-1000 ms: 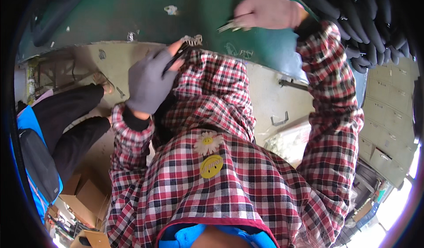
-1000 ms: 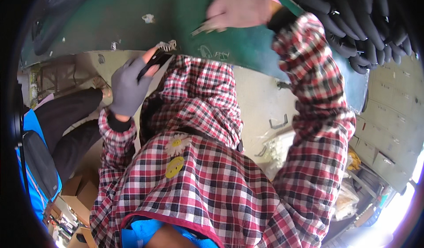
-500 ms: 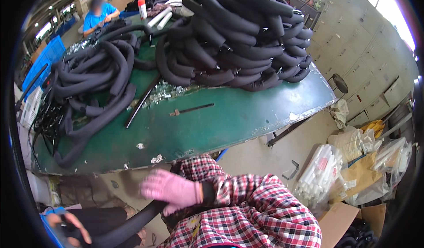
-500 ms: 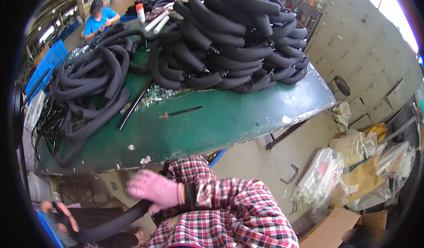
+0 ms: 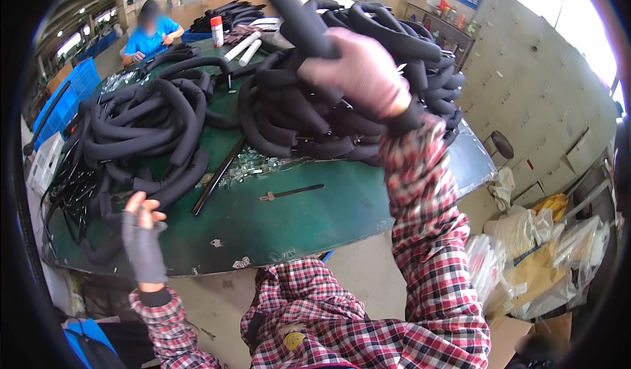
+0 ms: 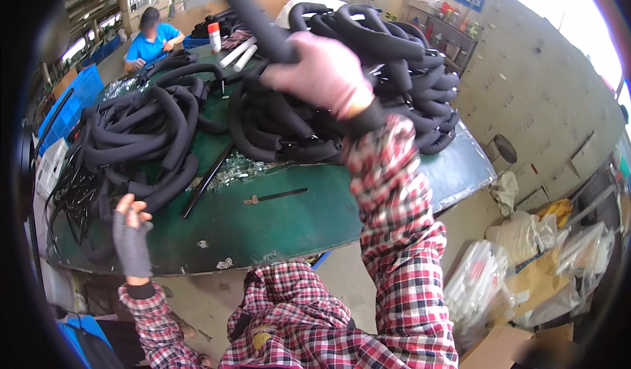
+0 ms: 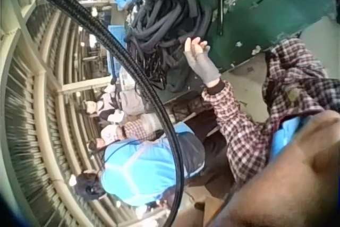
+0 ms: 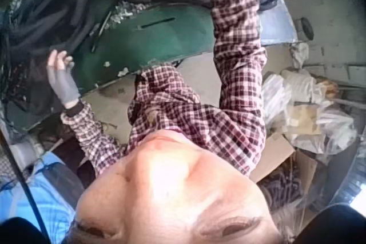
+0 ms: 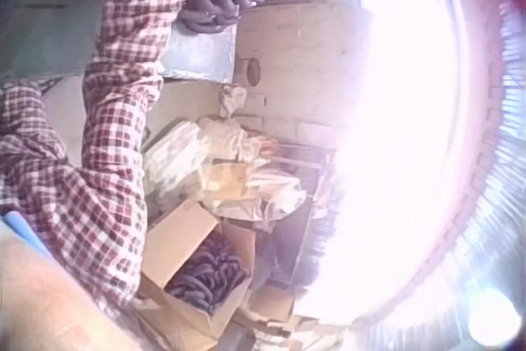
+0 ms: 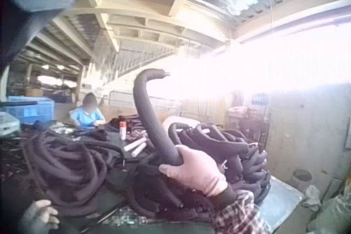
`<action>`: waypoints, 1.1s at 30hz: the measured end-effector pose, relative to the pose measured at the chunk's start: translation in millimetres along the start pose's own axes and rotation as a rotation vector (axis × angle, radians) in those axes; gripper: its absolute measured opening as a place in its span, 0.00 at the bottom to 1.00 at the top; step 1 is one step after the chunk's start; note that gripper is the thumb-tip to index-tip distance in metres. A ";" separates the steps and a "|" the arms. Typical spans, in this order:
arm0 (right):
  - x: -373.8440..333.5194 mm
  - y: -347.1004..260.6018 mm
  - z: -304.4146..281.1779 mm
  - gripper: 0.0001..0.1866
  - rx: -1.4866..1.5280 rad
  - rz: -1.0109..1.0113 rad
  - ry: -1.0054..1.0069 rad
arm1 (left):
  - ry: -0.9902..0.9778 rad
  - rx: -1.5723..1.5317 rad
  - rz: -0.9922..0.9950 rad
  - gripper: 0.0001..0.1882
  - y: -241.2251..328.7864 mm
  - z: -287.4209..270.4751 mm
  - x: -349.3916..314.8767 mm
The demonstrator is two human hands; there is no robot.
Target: The person repeatedly picks up a black foam-covered handle and a small metal clip from a green workbench. They insert the clip into the end of the handle and then place the assembled unit on a growing pile to the right. The process is repeated continuously.
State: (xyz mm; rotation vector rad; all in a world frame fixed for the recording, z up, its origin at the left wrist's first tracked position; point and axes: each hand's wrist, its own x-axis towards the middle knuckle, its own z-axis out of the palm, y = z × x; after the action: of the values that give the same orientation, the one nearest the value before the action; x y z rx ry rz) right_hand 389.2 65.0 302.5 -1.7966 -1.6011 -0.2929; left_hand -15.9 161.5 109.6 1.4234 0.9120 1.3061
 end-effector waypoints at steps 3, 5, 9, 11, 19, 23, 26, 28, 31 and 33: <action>59.7 55.1 -0.8 0.32 -0.492 0.075 0.135 | -0.099 0.082 -0.025 0.18 -26.0 12.4 -11.6; 62.9 83.4 10.2 0.31 -0.721 0.107 0.143 | -0.151 0.060 -0.082 0.17 -49.5 15.1 -7.0; 46.9 127.9 45.9 0.21 -0.956 -0.043 0.306 | -0.061 0.146 -0.181 0.15 -84.2 -5.0 13.5; 37.3 129.1 48.5 0.18 -1.032 -0.142 0.462 | -0.002 0.247 -0.056 0.15 -93.3 -12.6 29.7; 7.2 49.7 74.1 0.20 -0.660 -0.377 0.490 | -0.095 1.117 0.385 0.35 -92.7 87.8 159.8; -25.5 4.4 133.2 0.20 -0.172 -0.474 0.245 | -0.205 1.272 0.053 0.27 -100.8 111.6 191.1; -53.7 10.1 174.5 0.21 0.221 -0.215 0.044 | -0.119 1.265 0.405 0.28 -64.5 104.5 160.3; -63.7 19.7 207.4 0.27 1.035 0.292 -0.172 | -0.064 1.009 0.767 0.27 -42.2 77.4 118.6; -69.7 -0.4 230.5 0.55 1.750 0.374 -0.595 | -0.248 0.997 0.792 0.33 -17.5 23.1 14.9; -78.0 -47.5 228.6 0.56 2.005 0.253 -0.709 | -0.355 1.007 0.845 0.35 -25.6 -16.1 -65.5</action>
State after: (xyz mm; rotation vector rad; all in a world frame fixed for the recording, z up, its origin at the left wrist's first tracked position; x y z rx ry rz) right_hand 265.0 147.1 106.5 -0.3314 -0.9845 1.6233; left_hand -39.2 108.3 66.9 2.9501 0.7544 1.0829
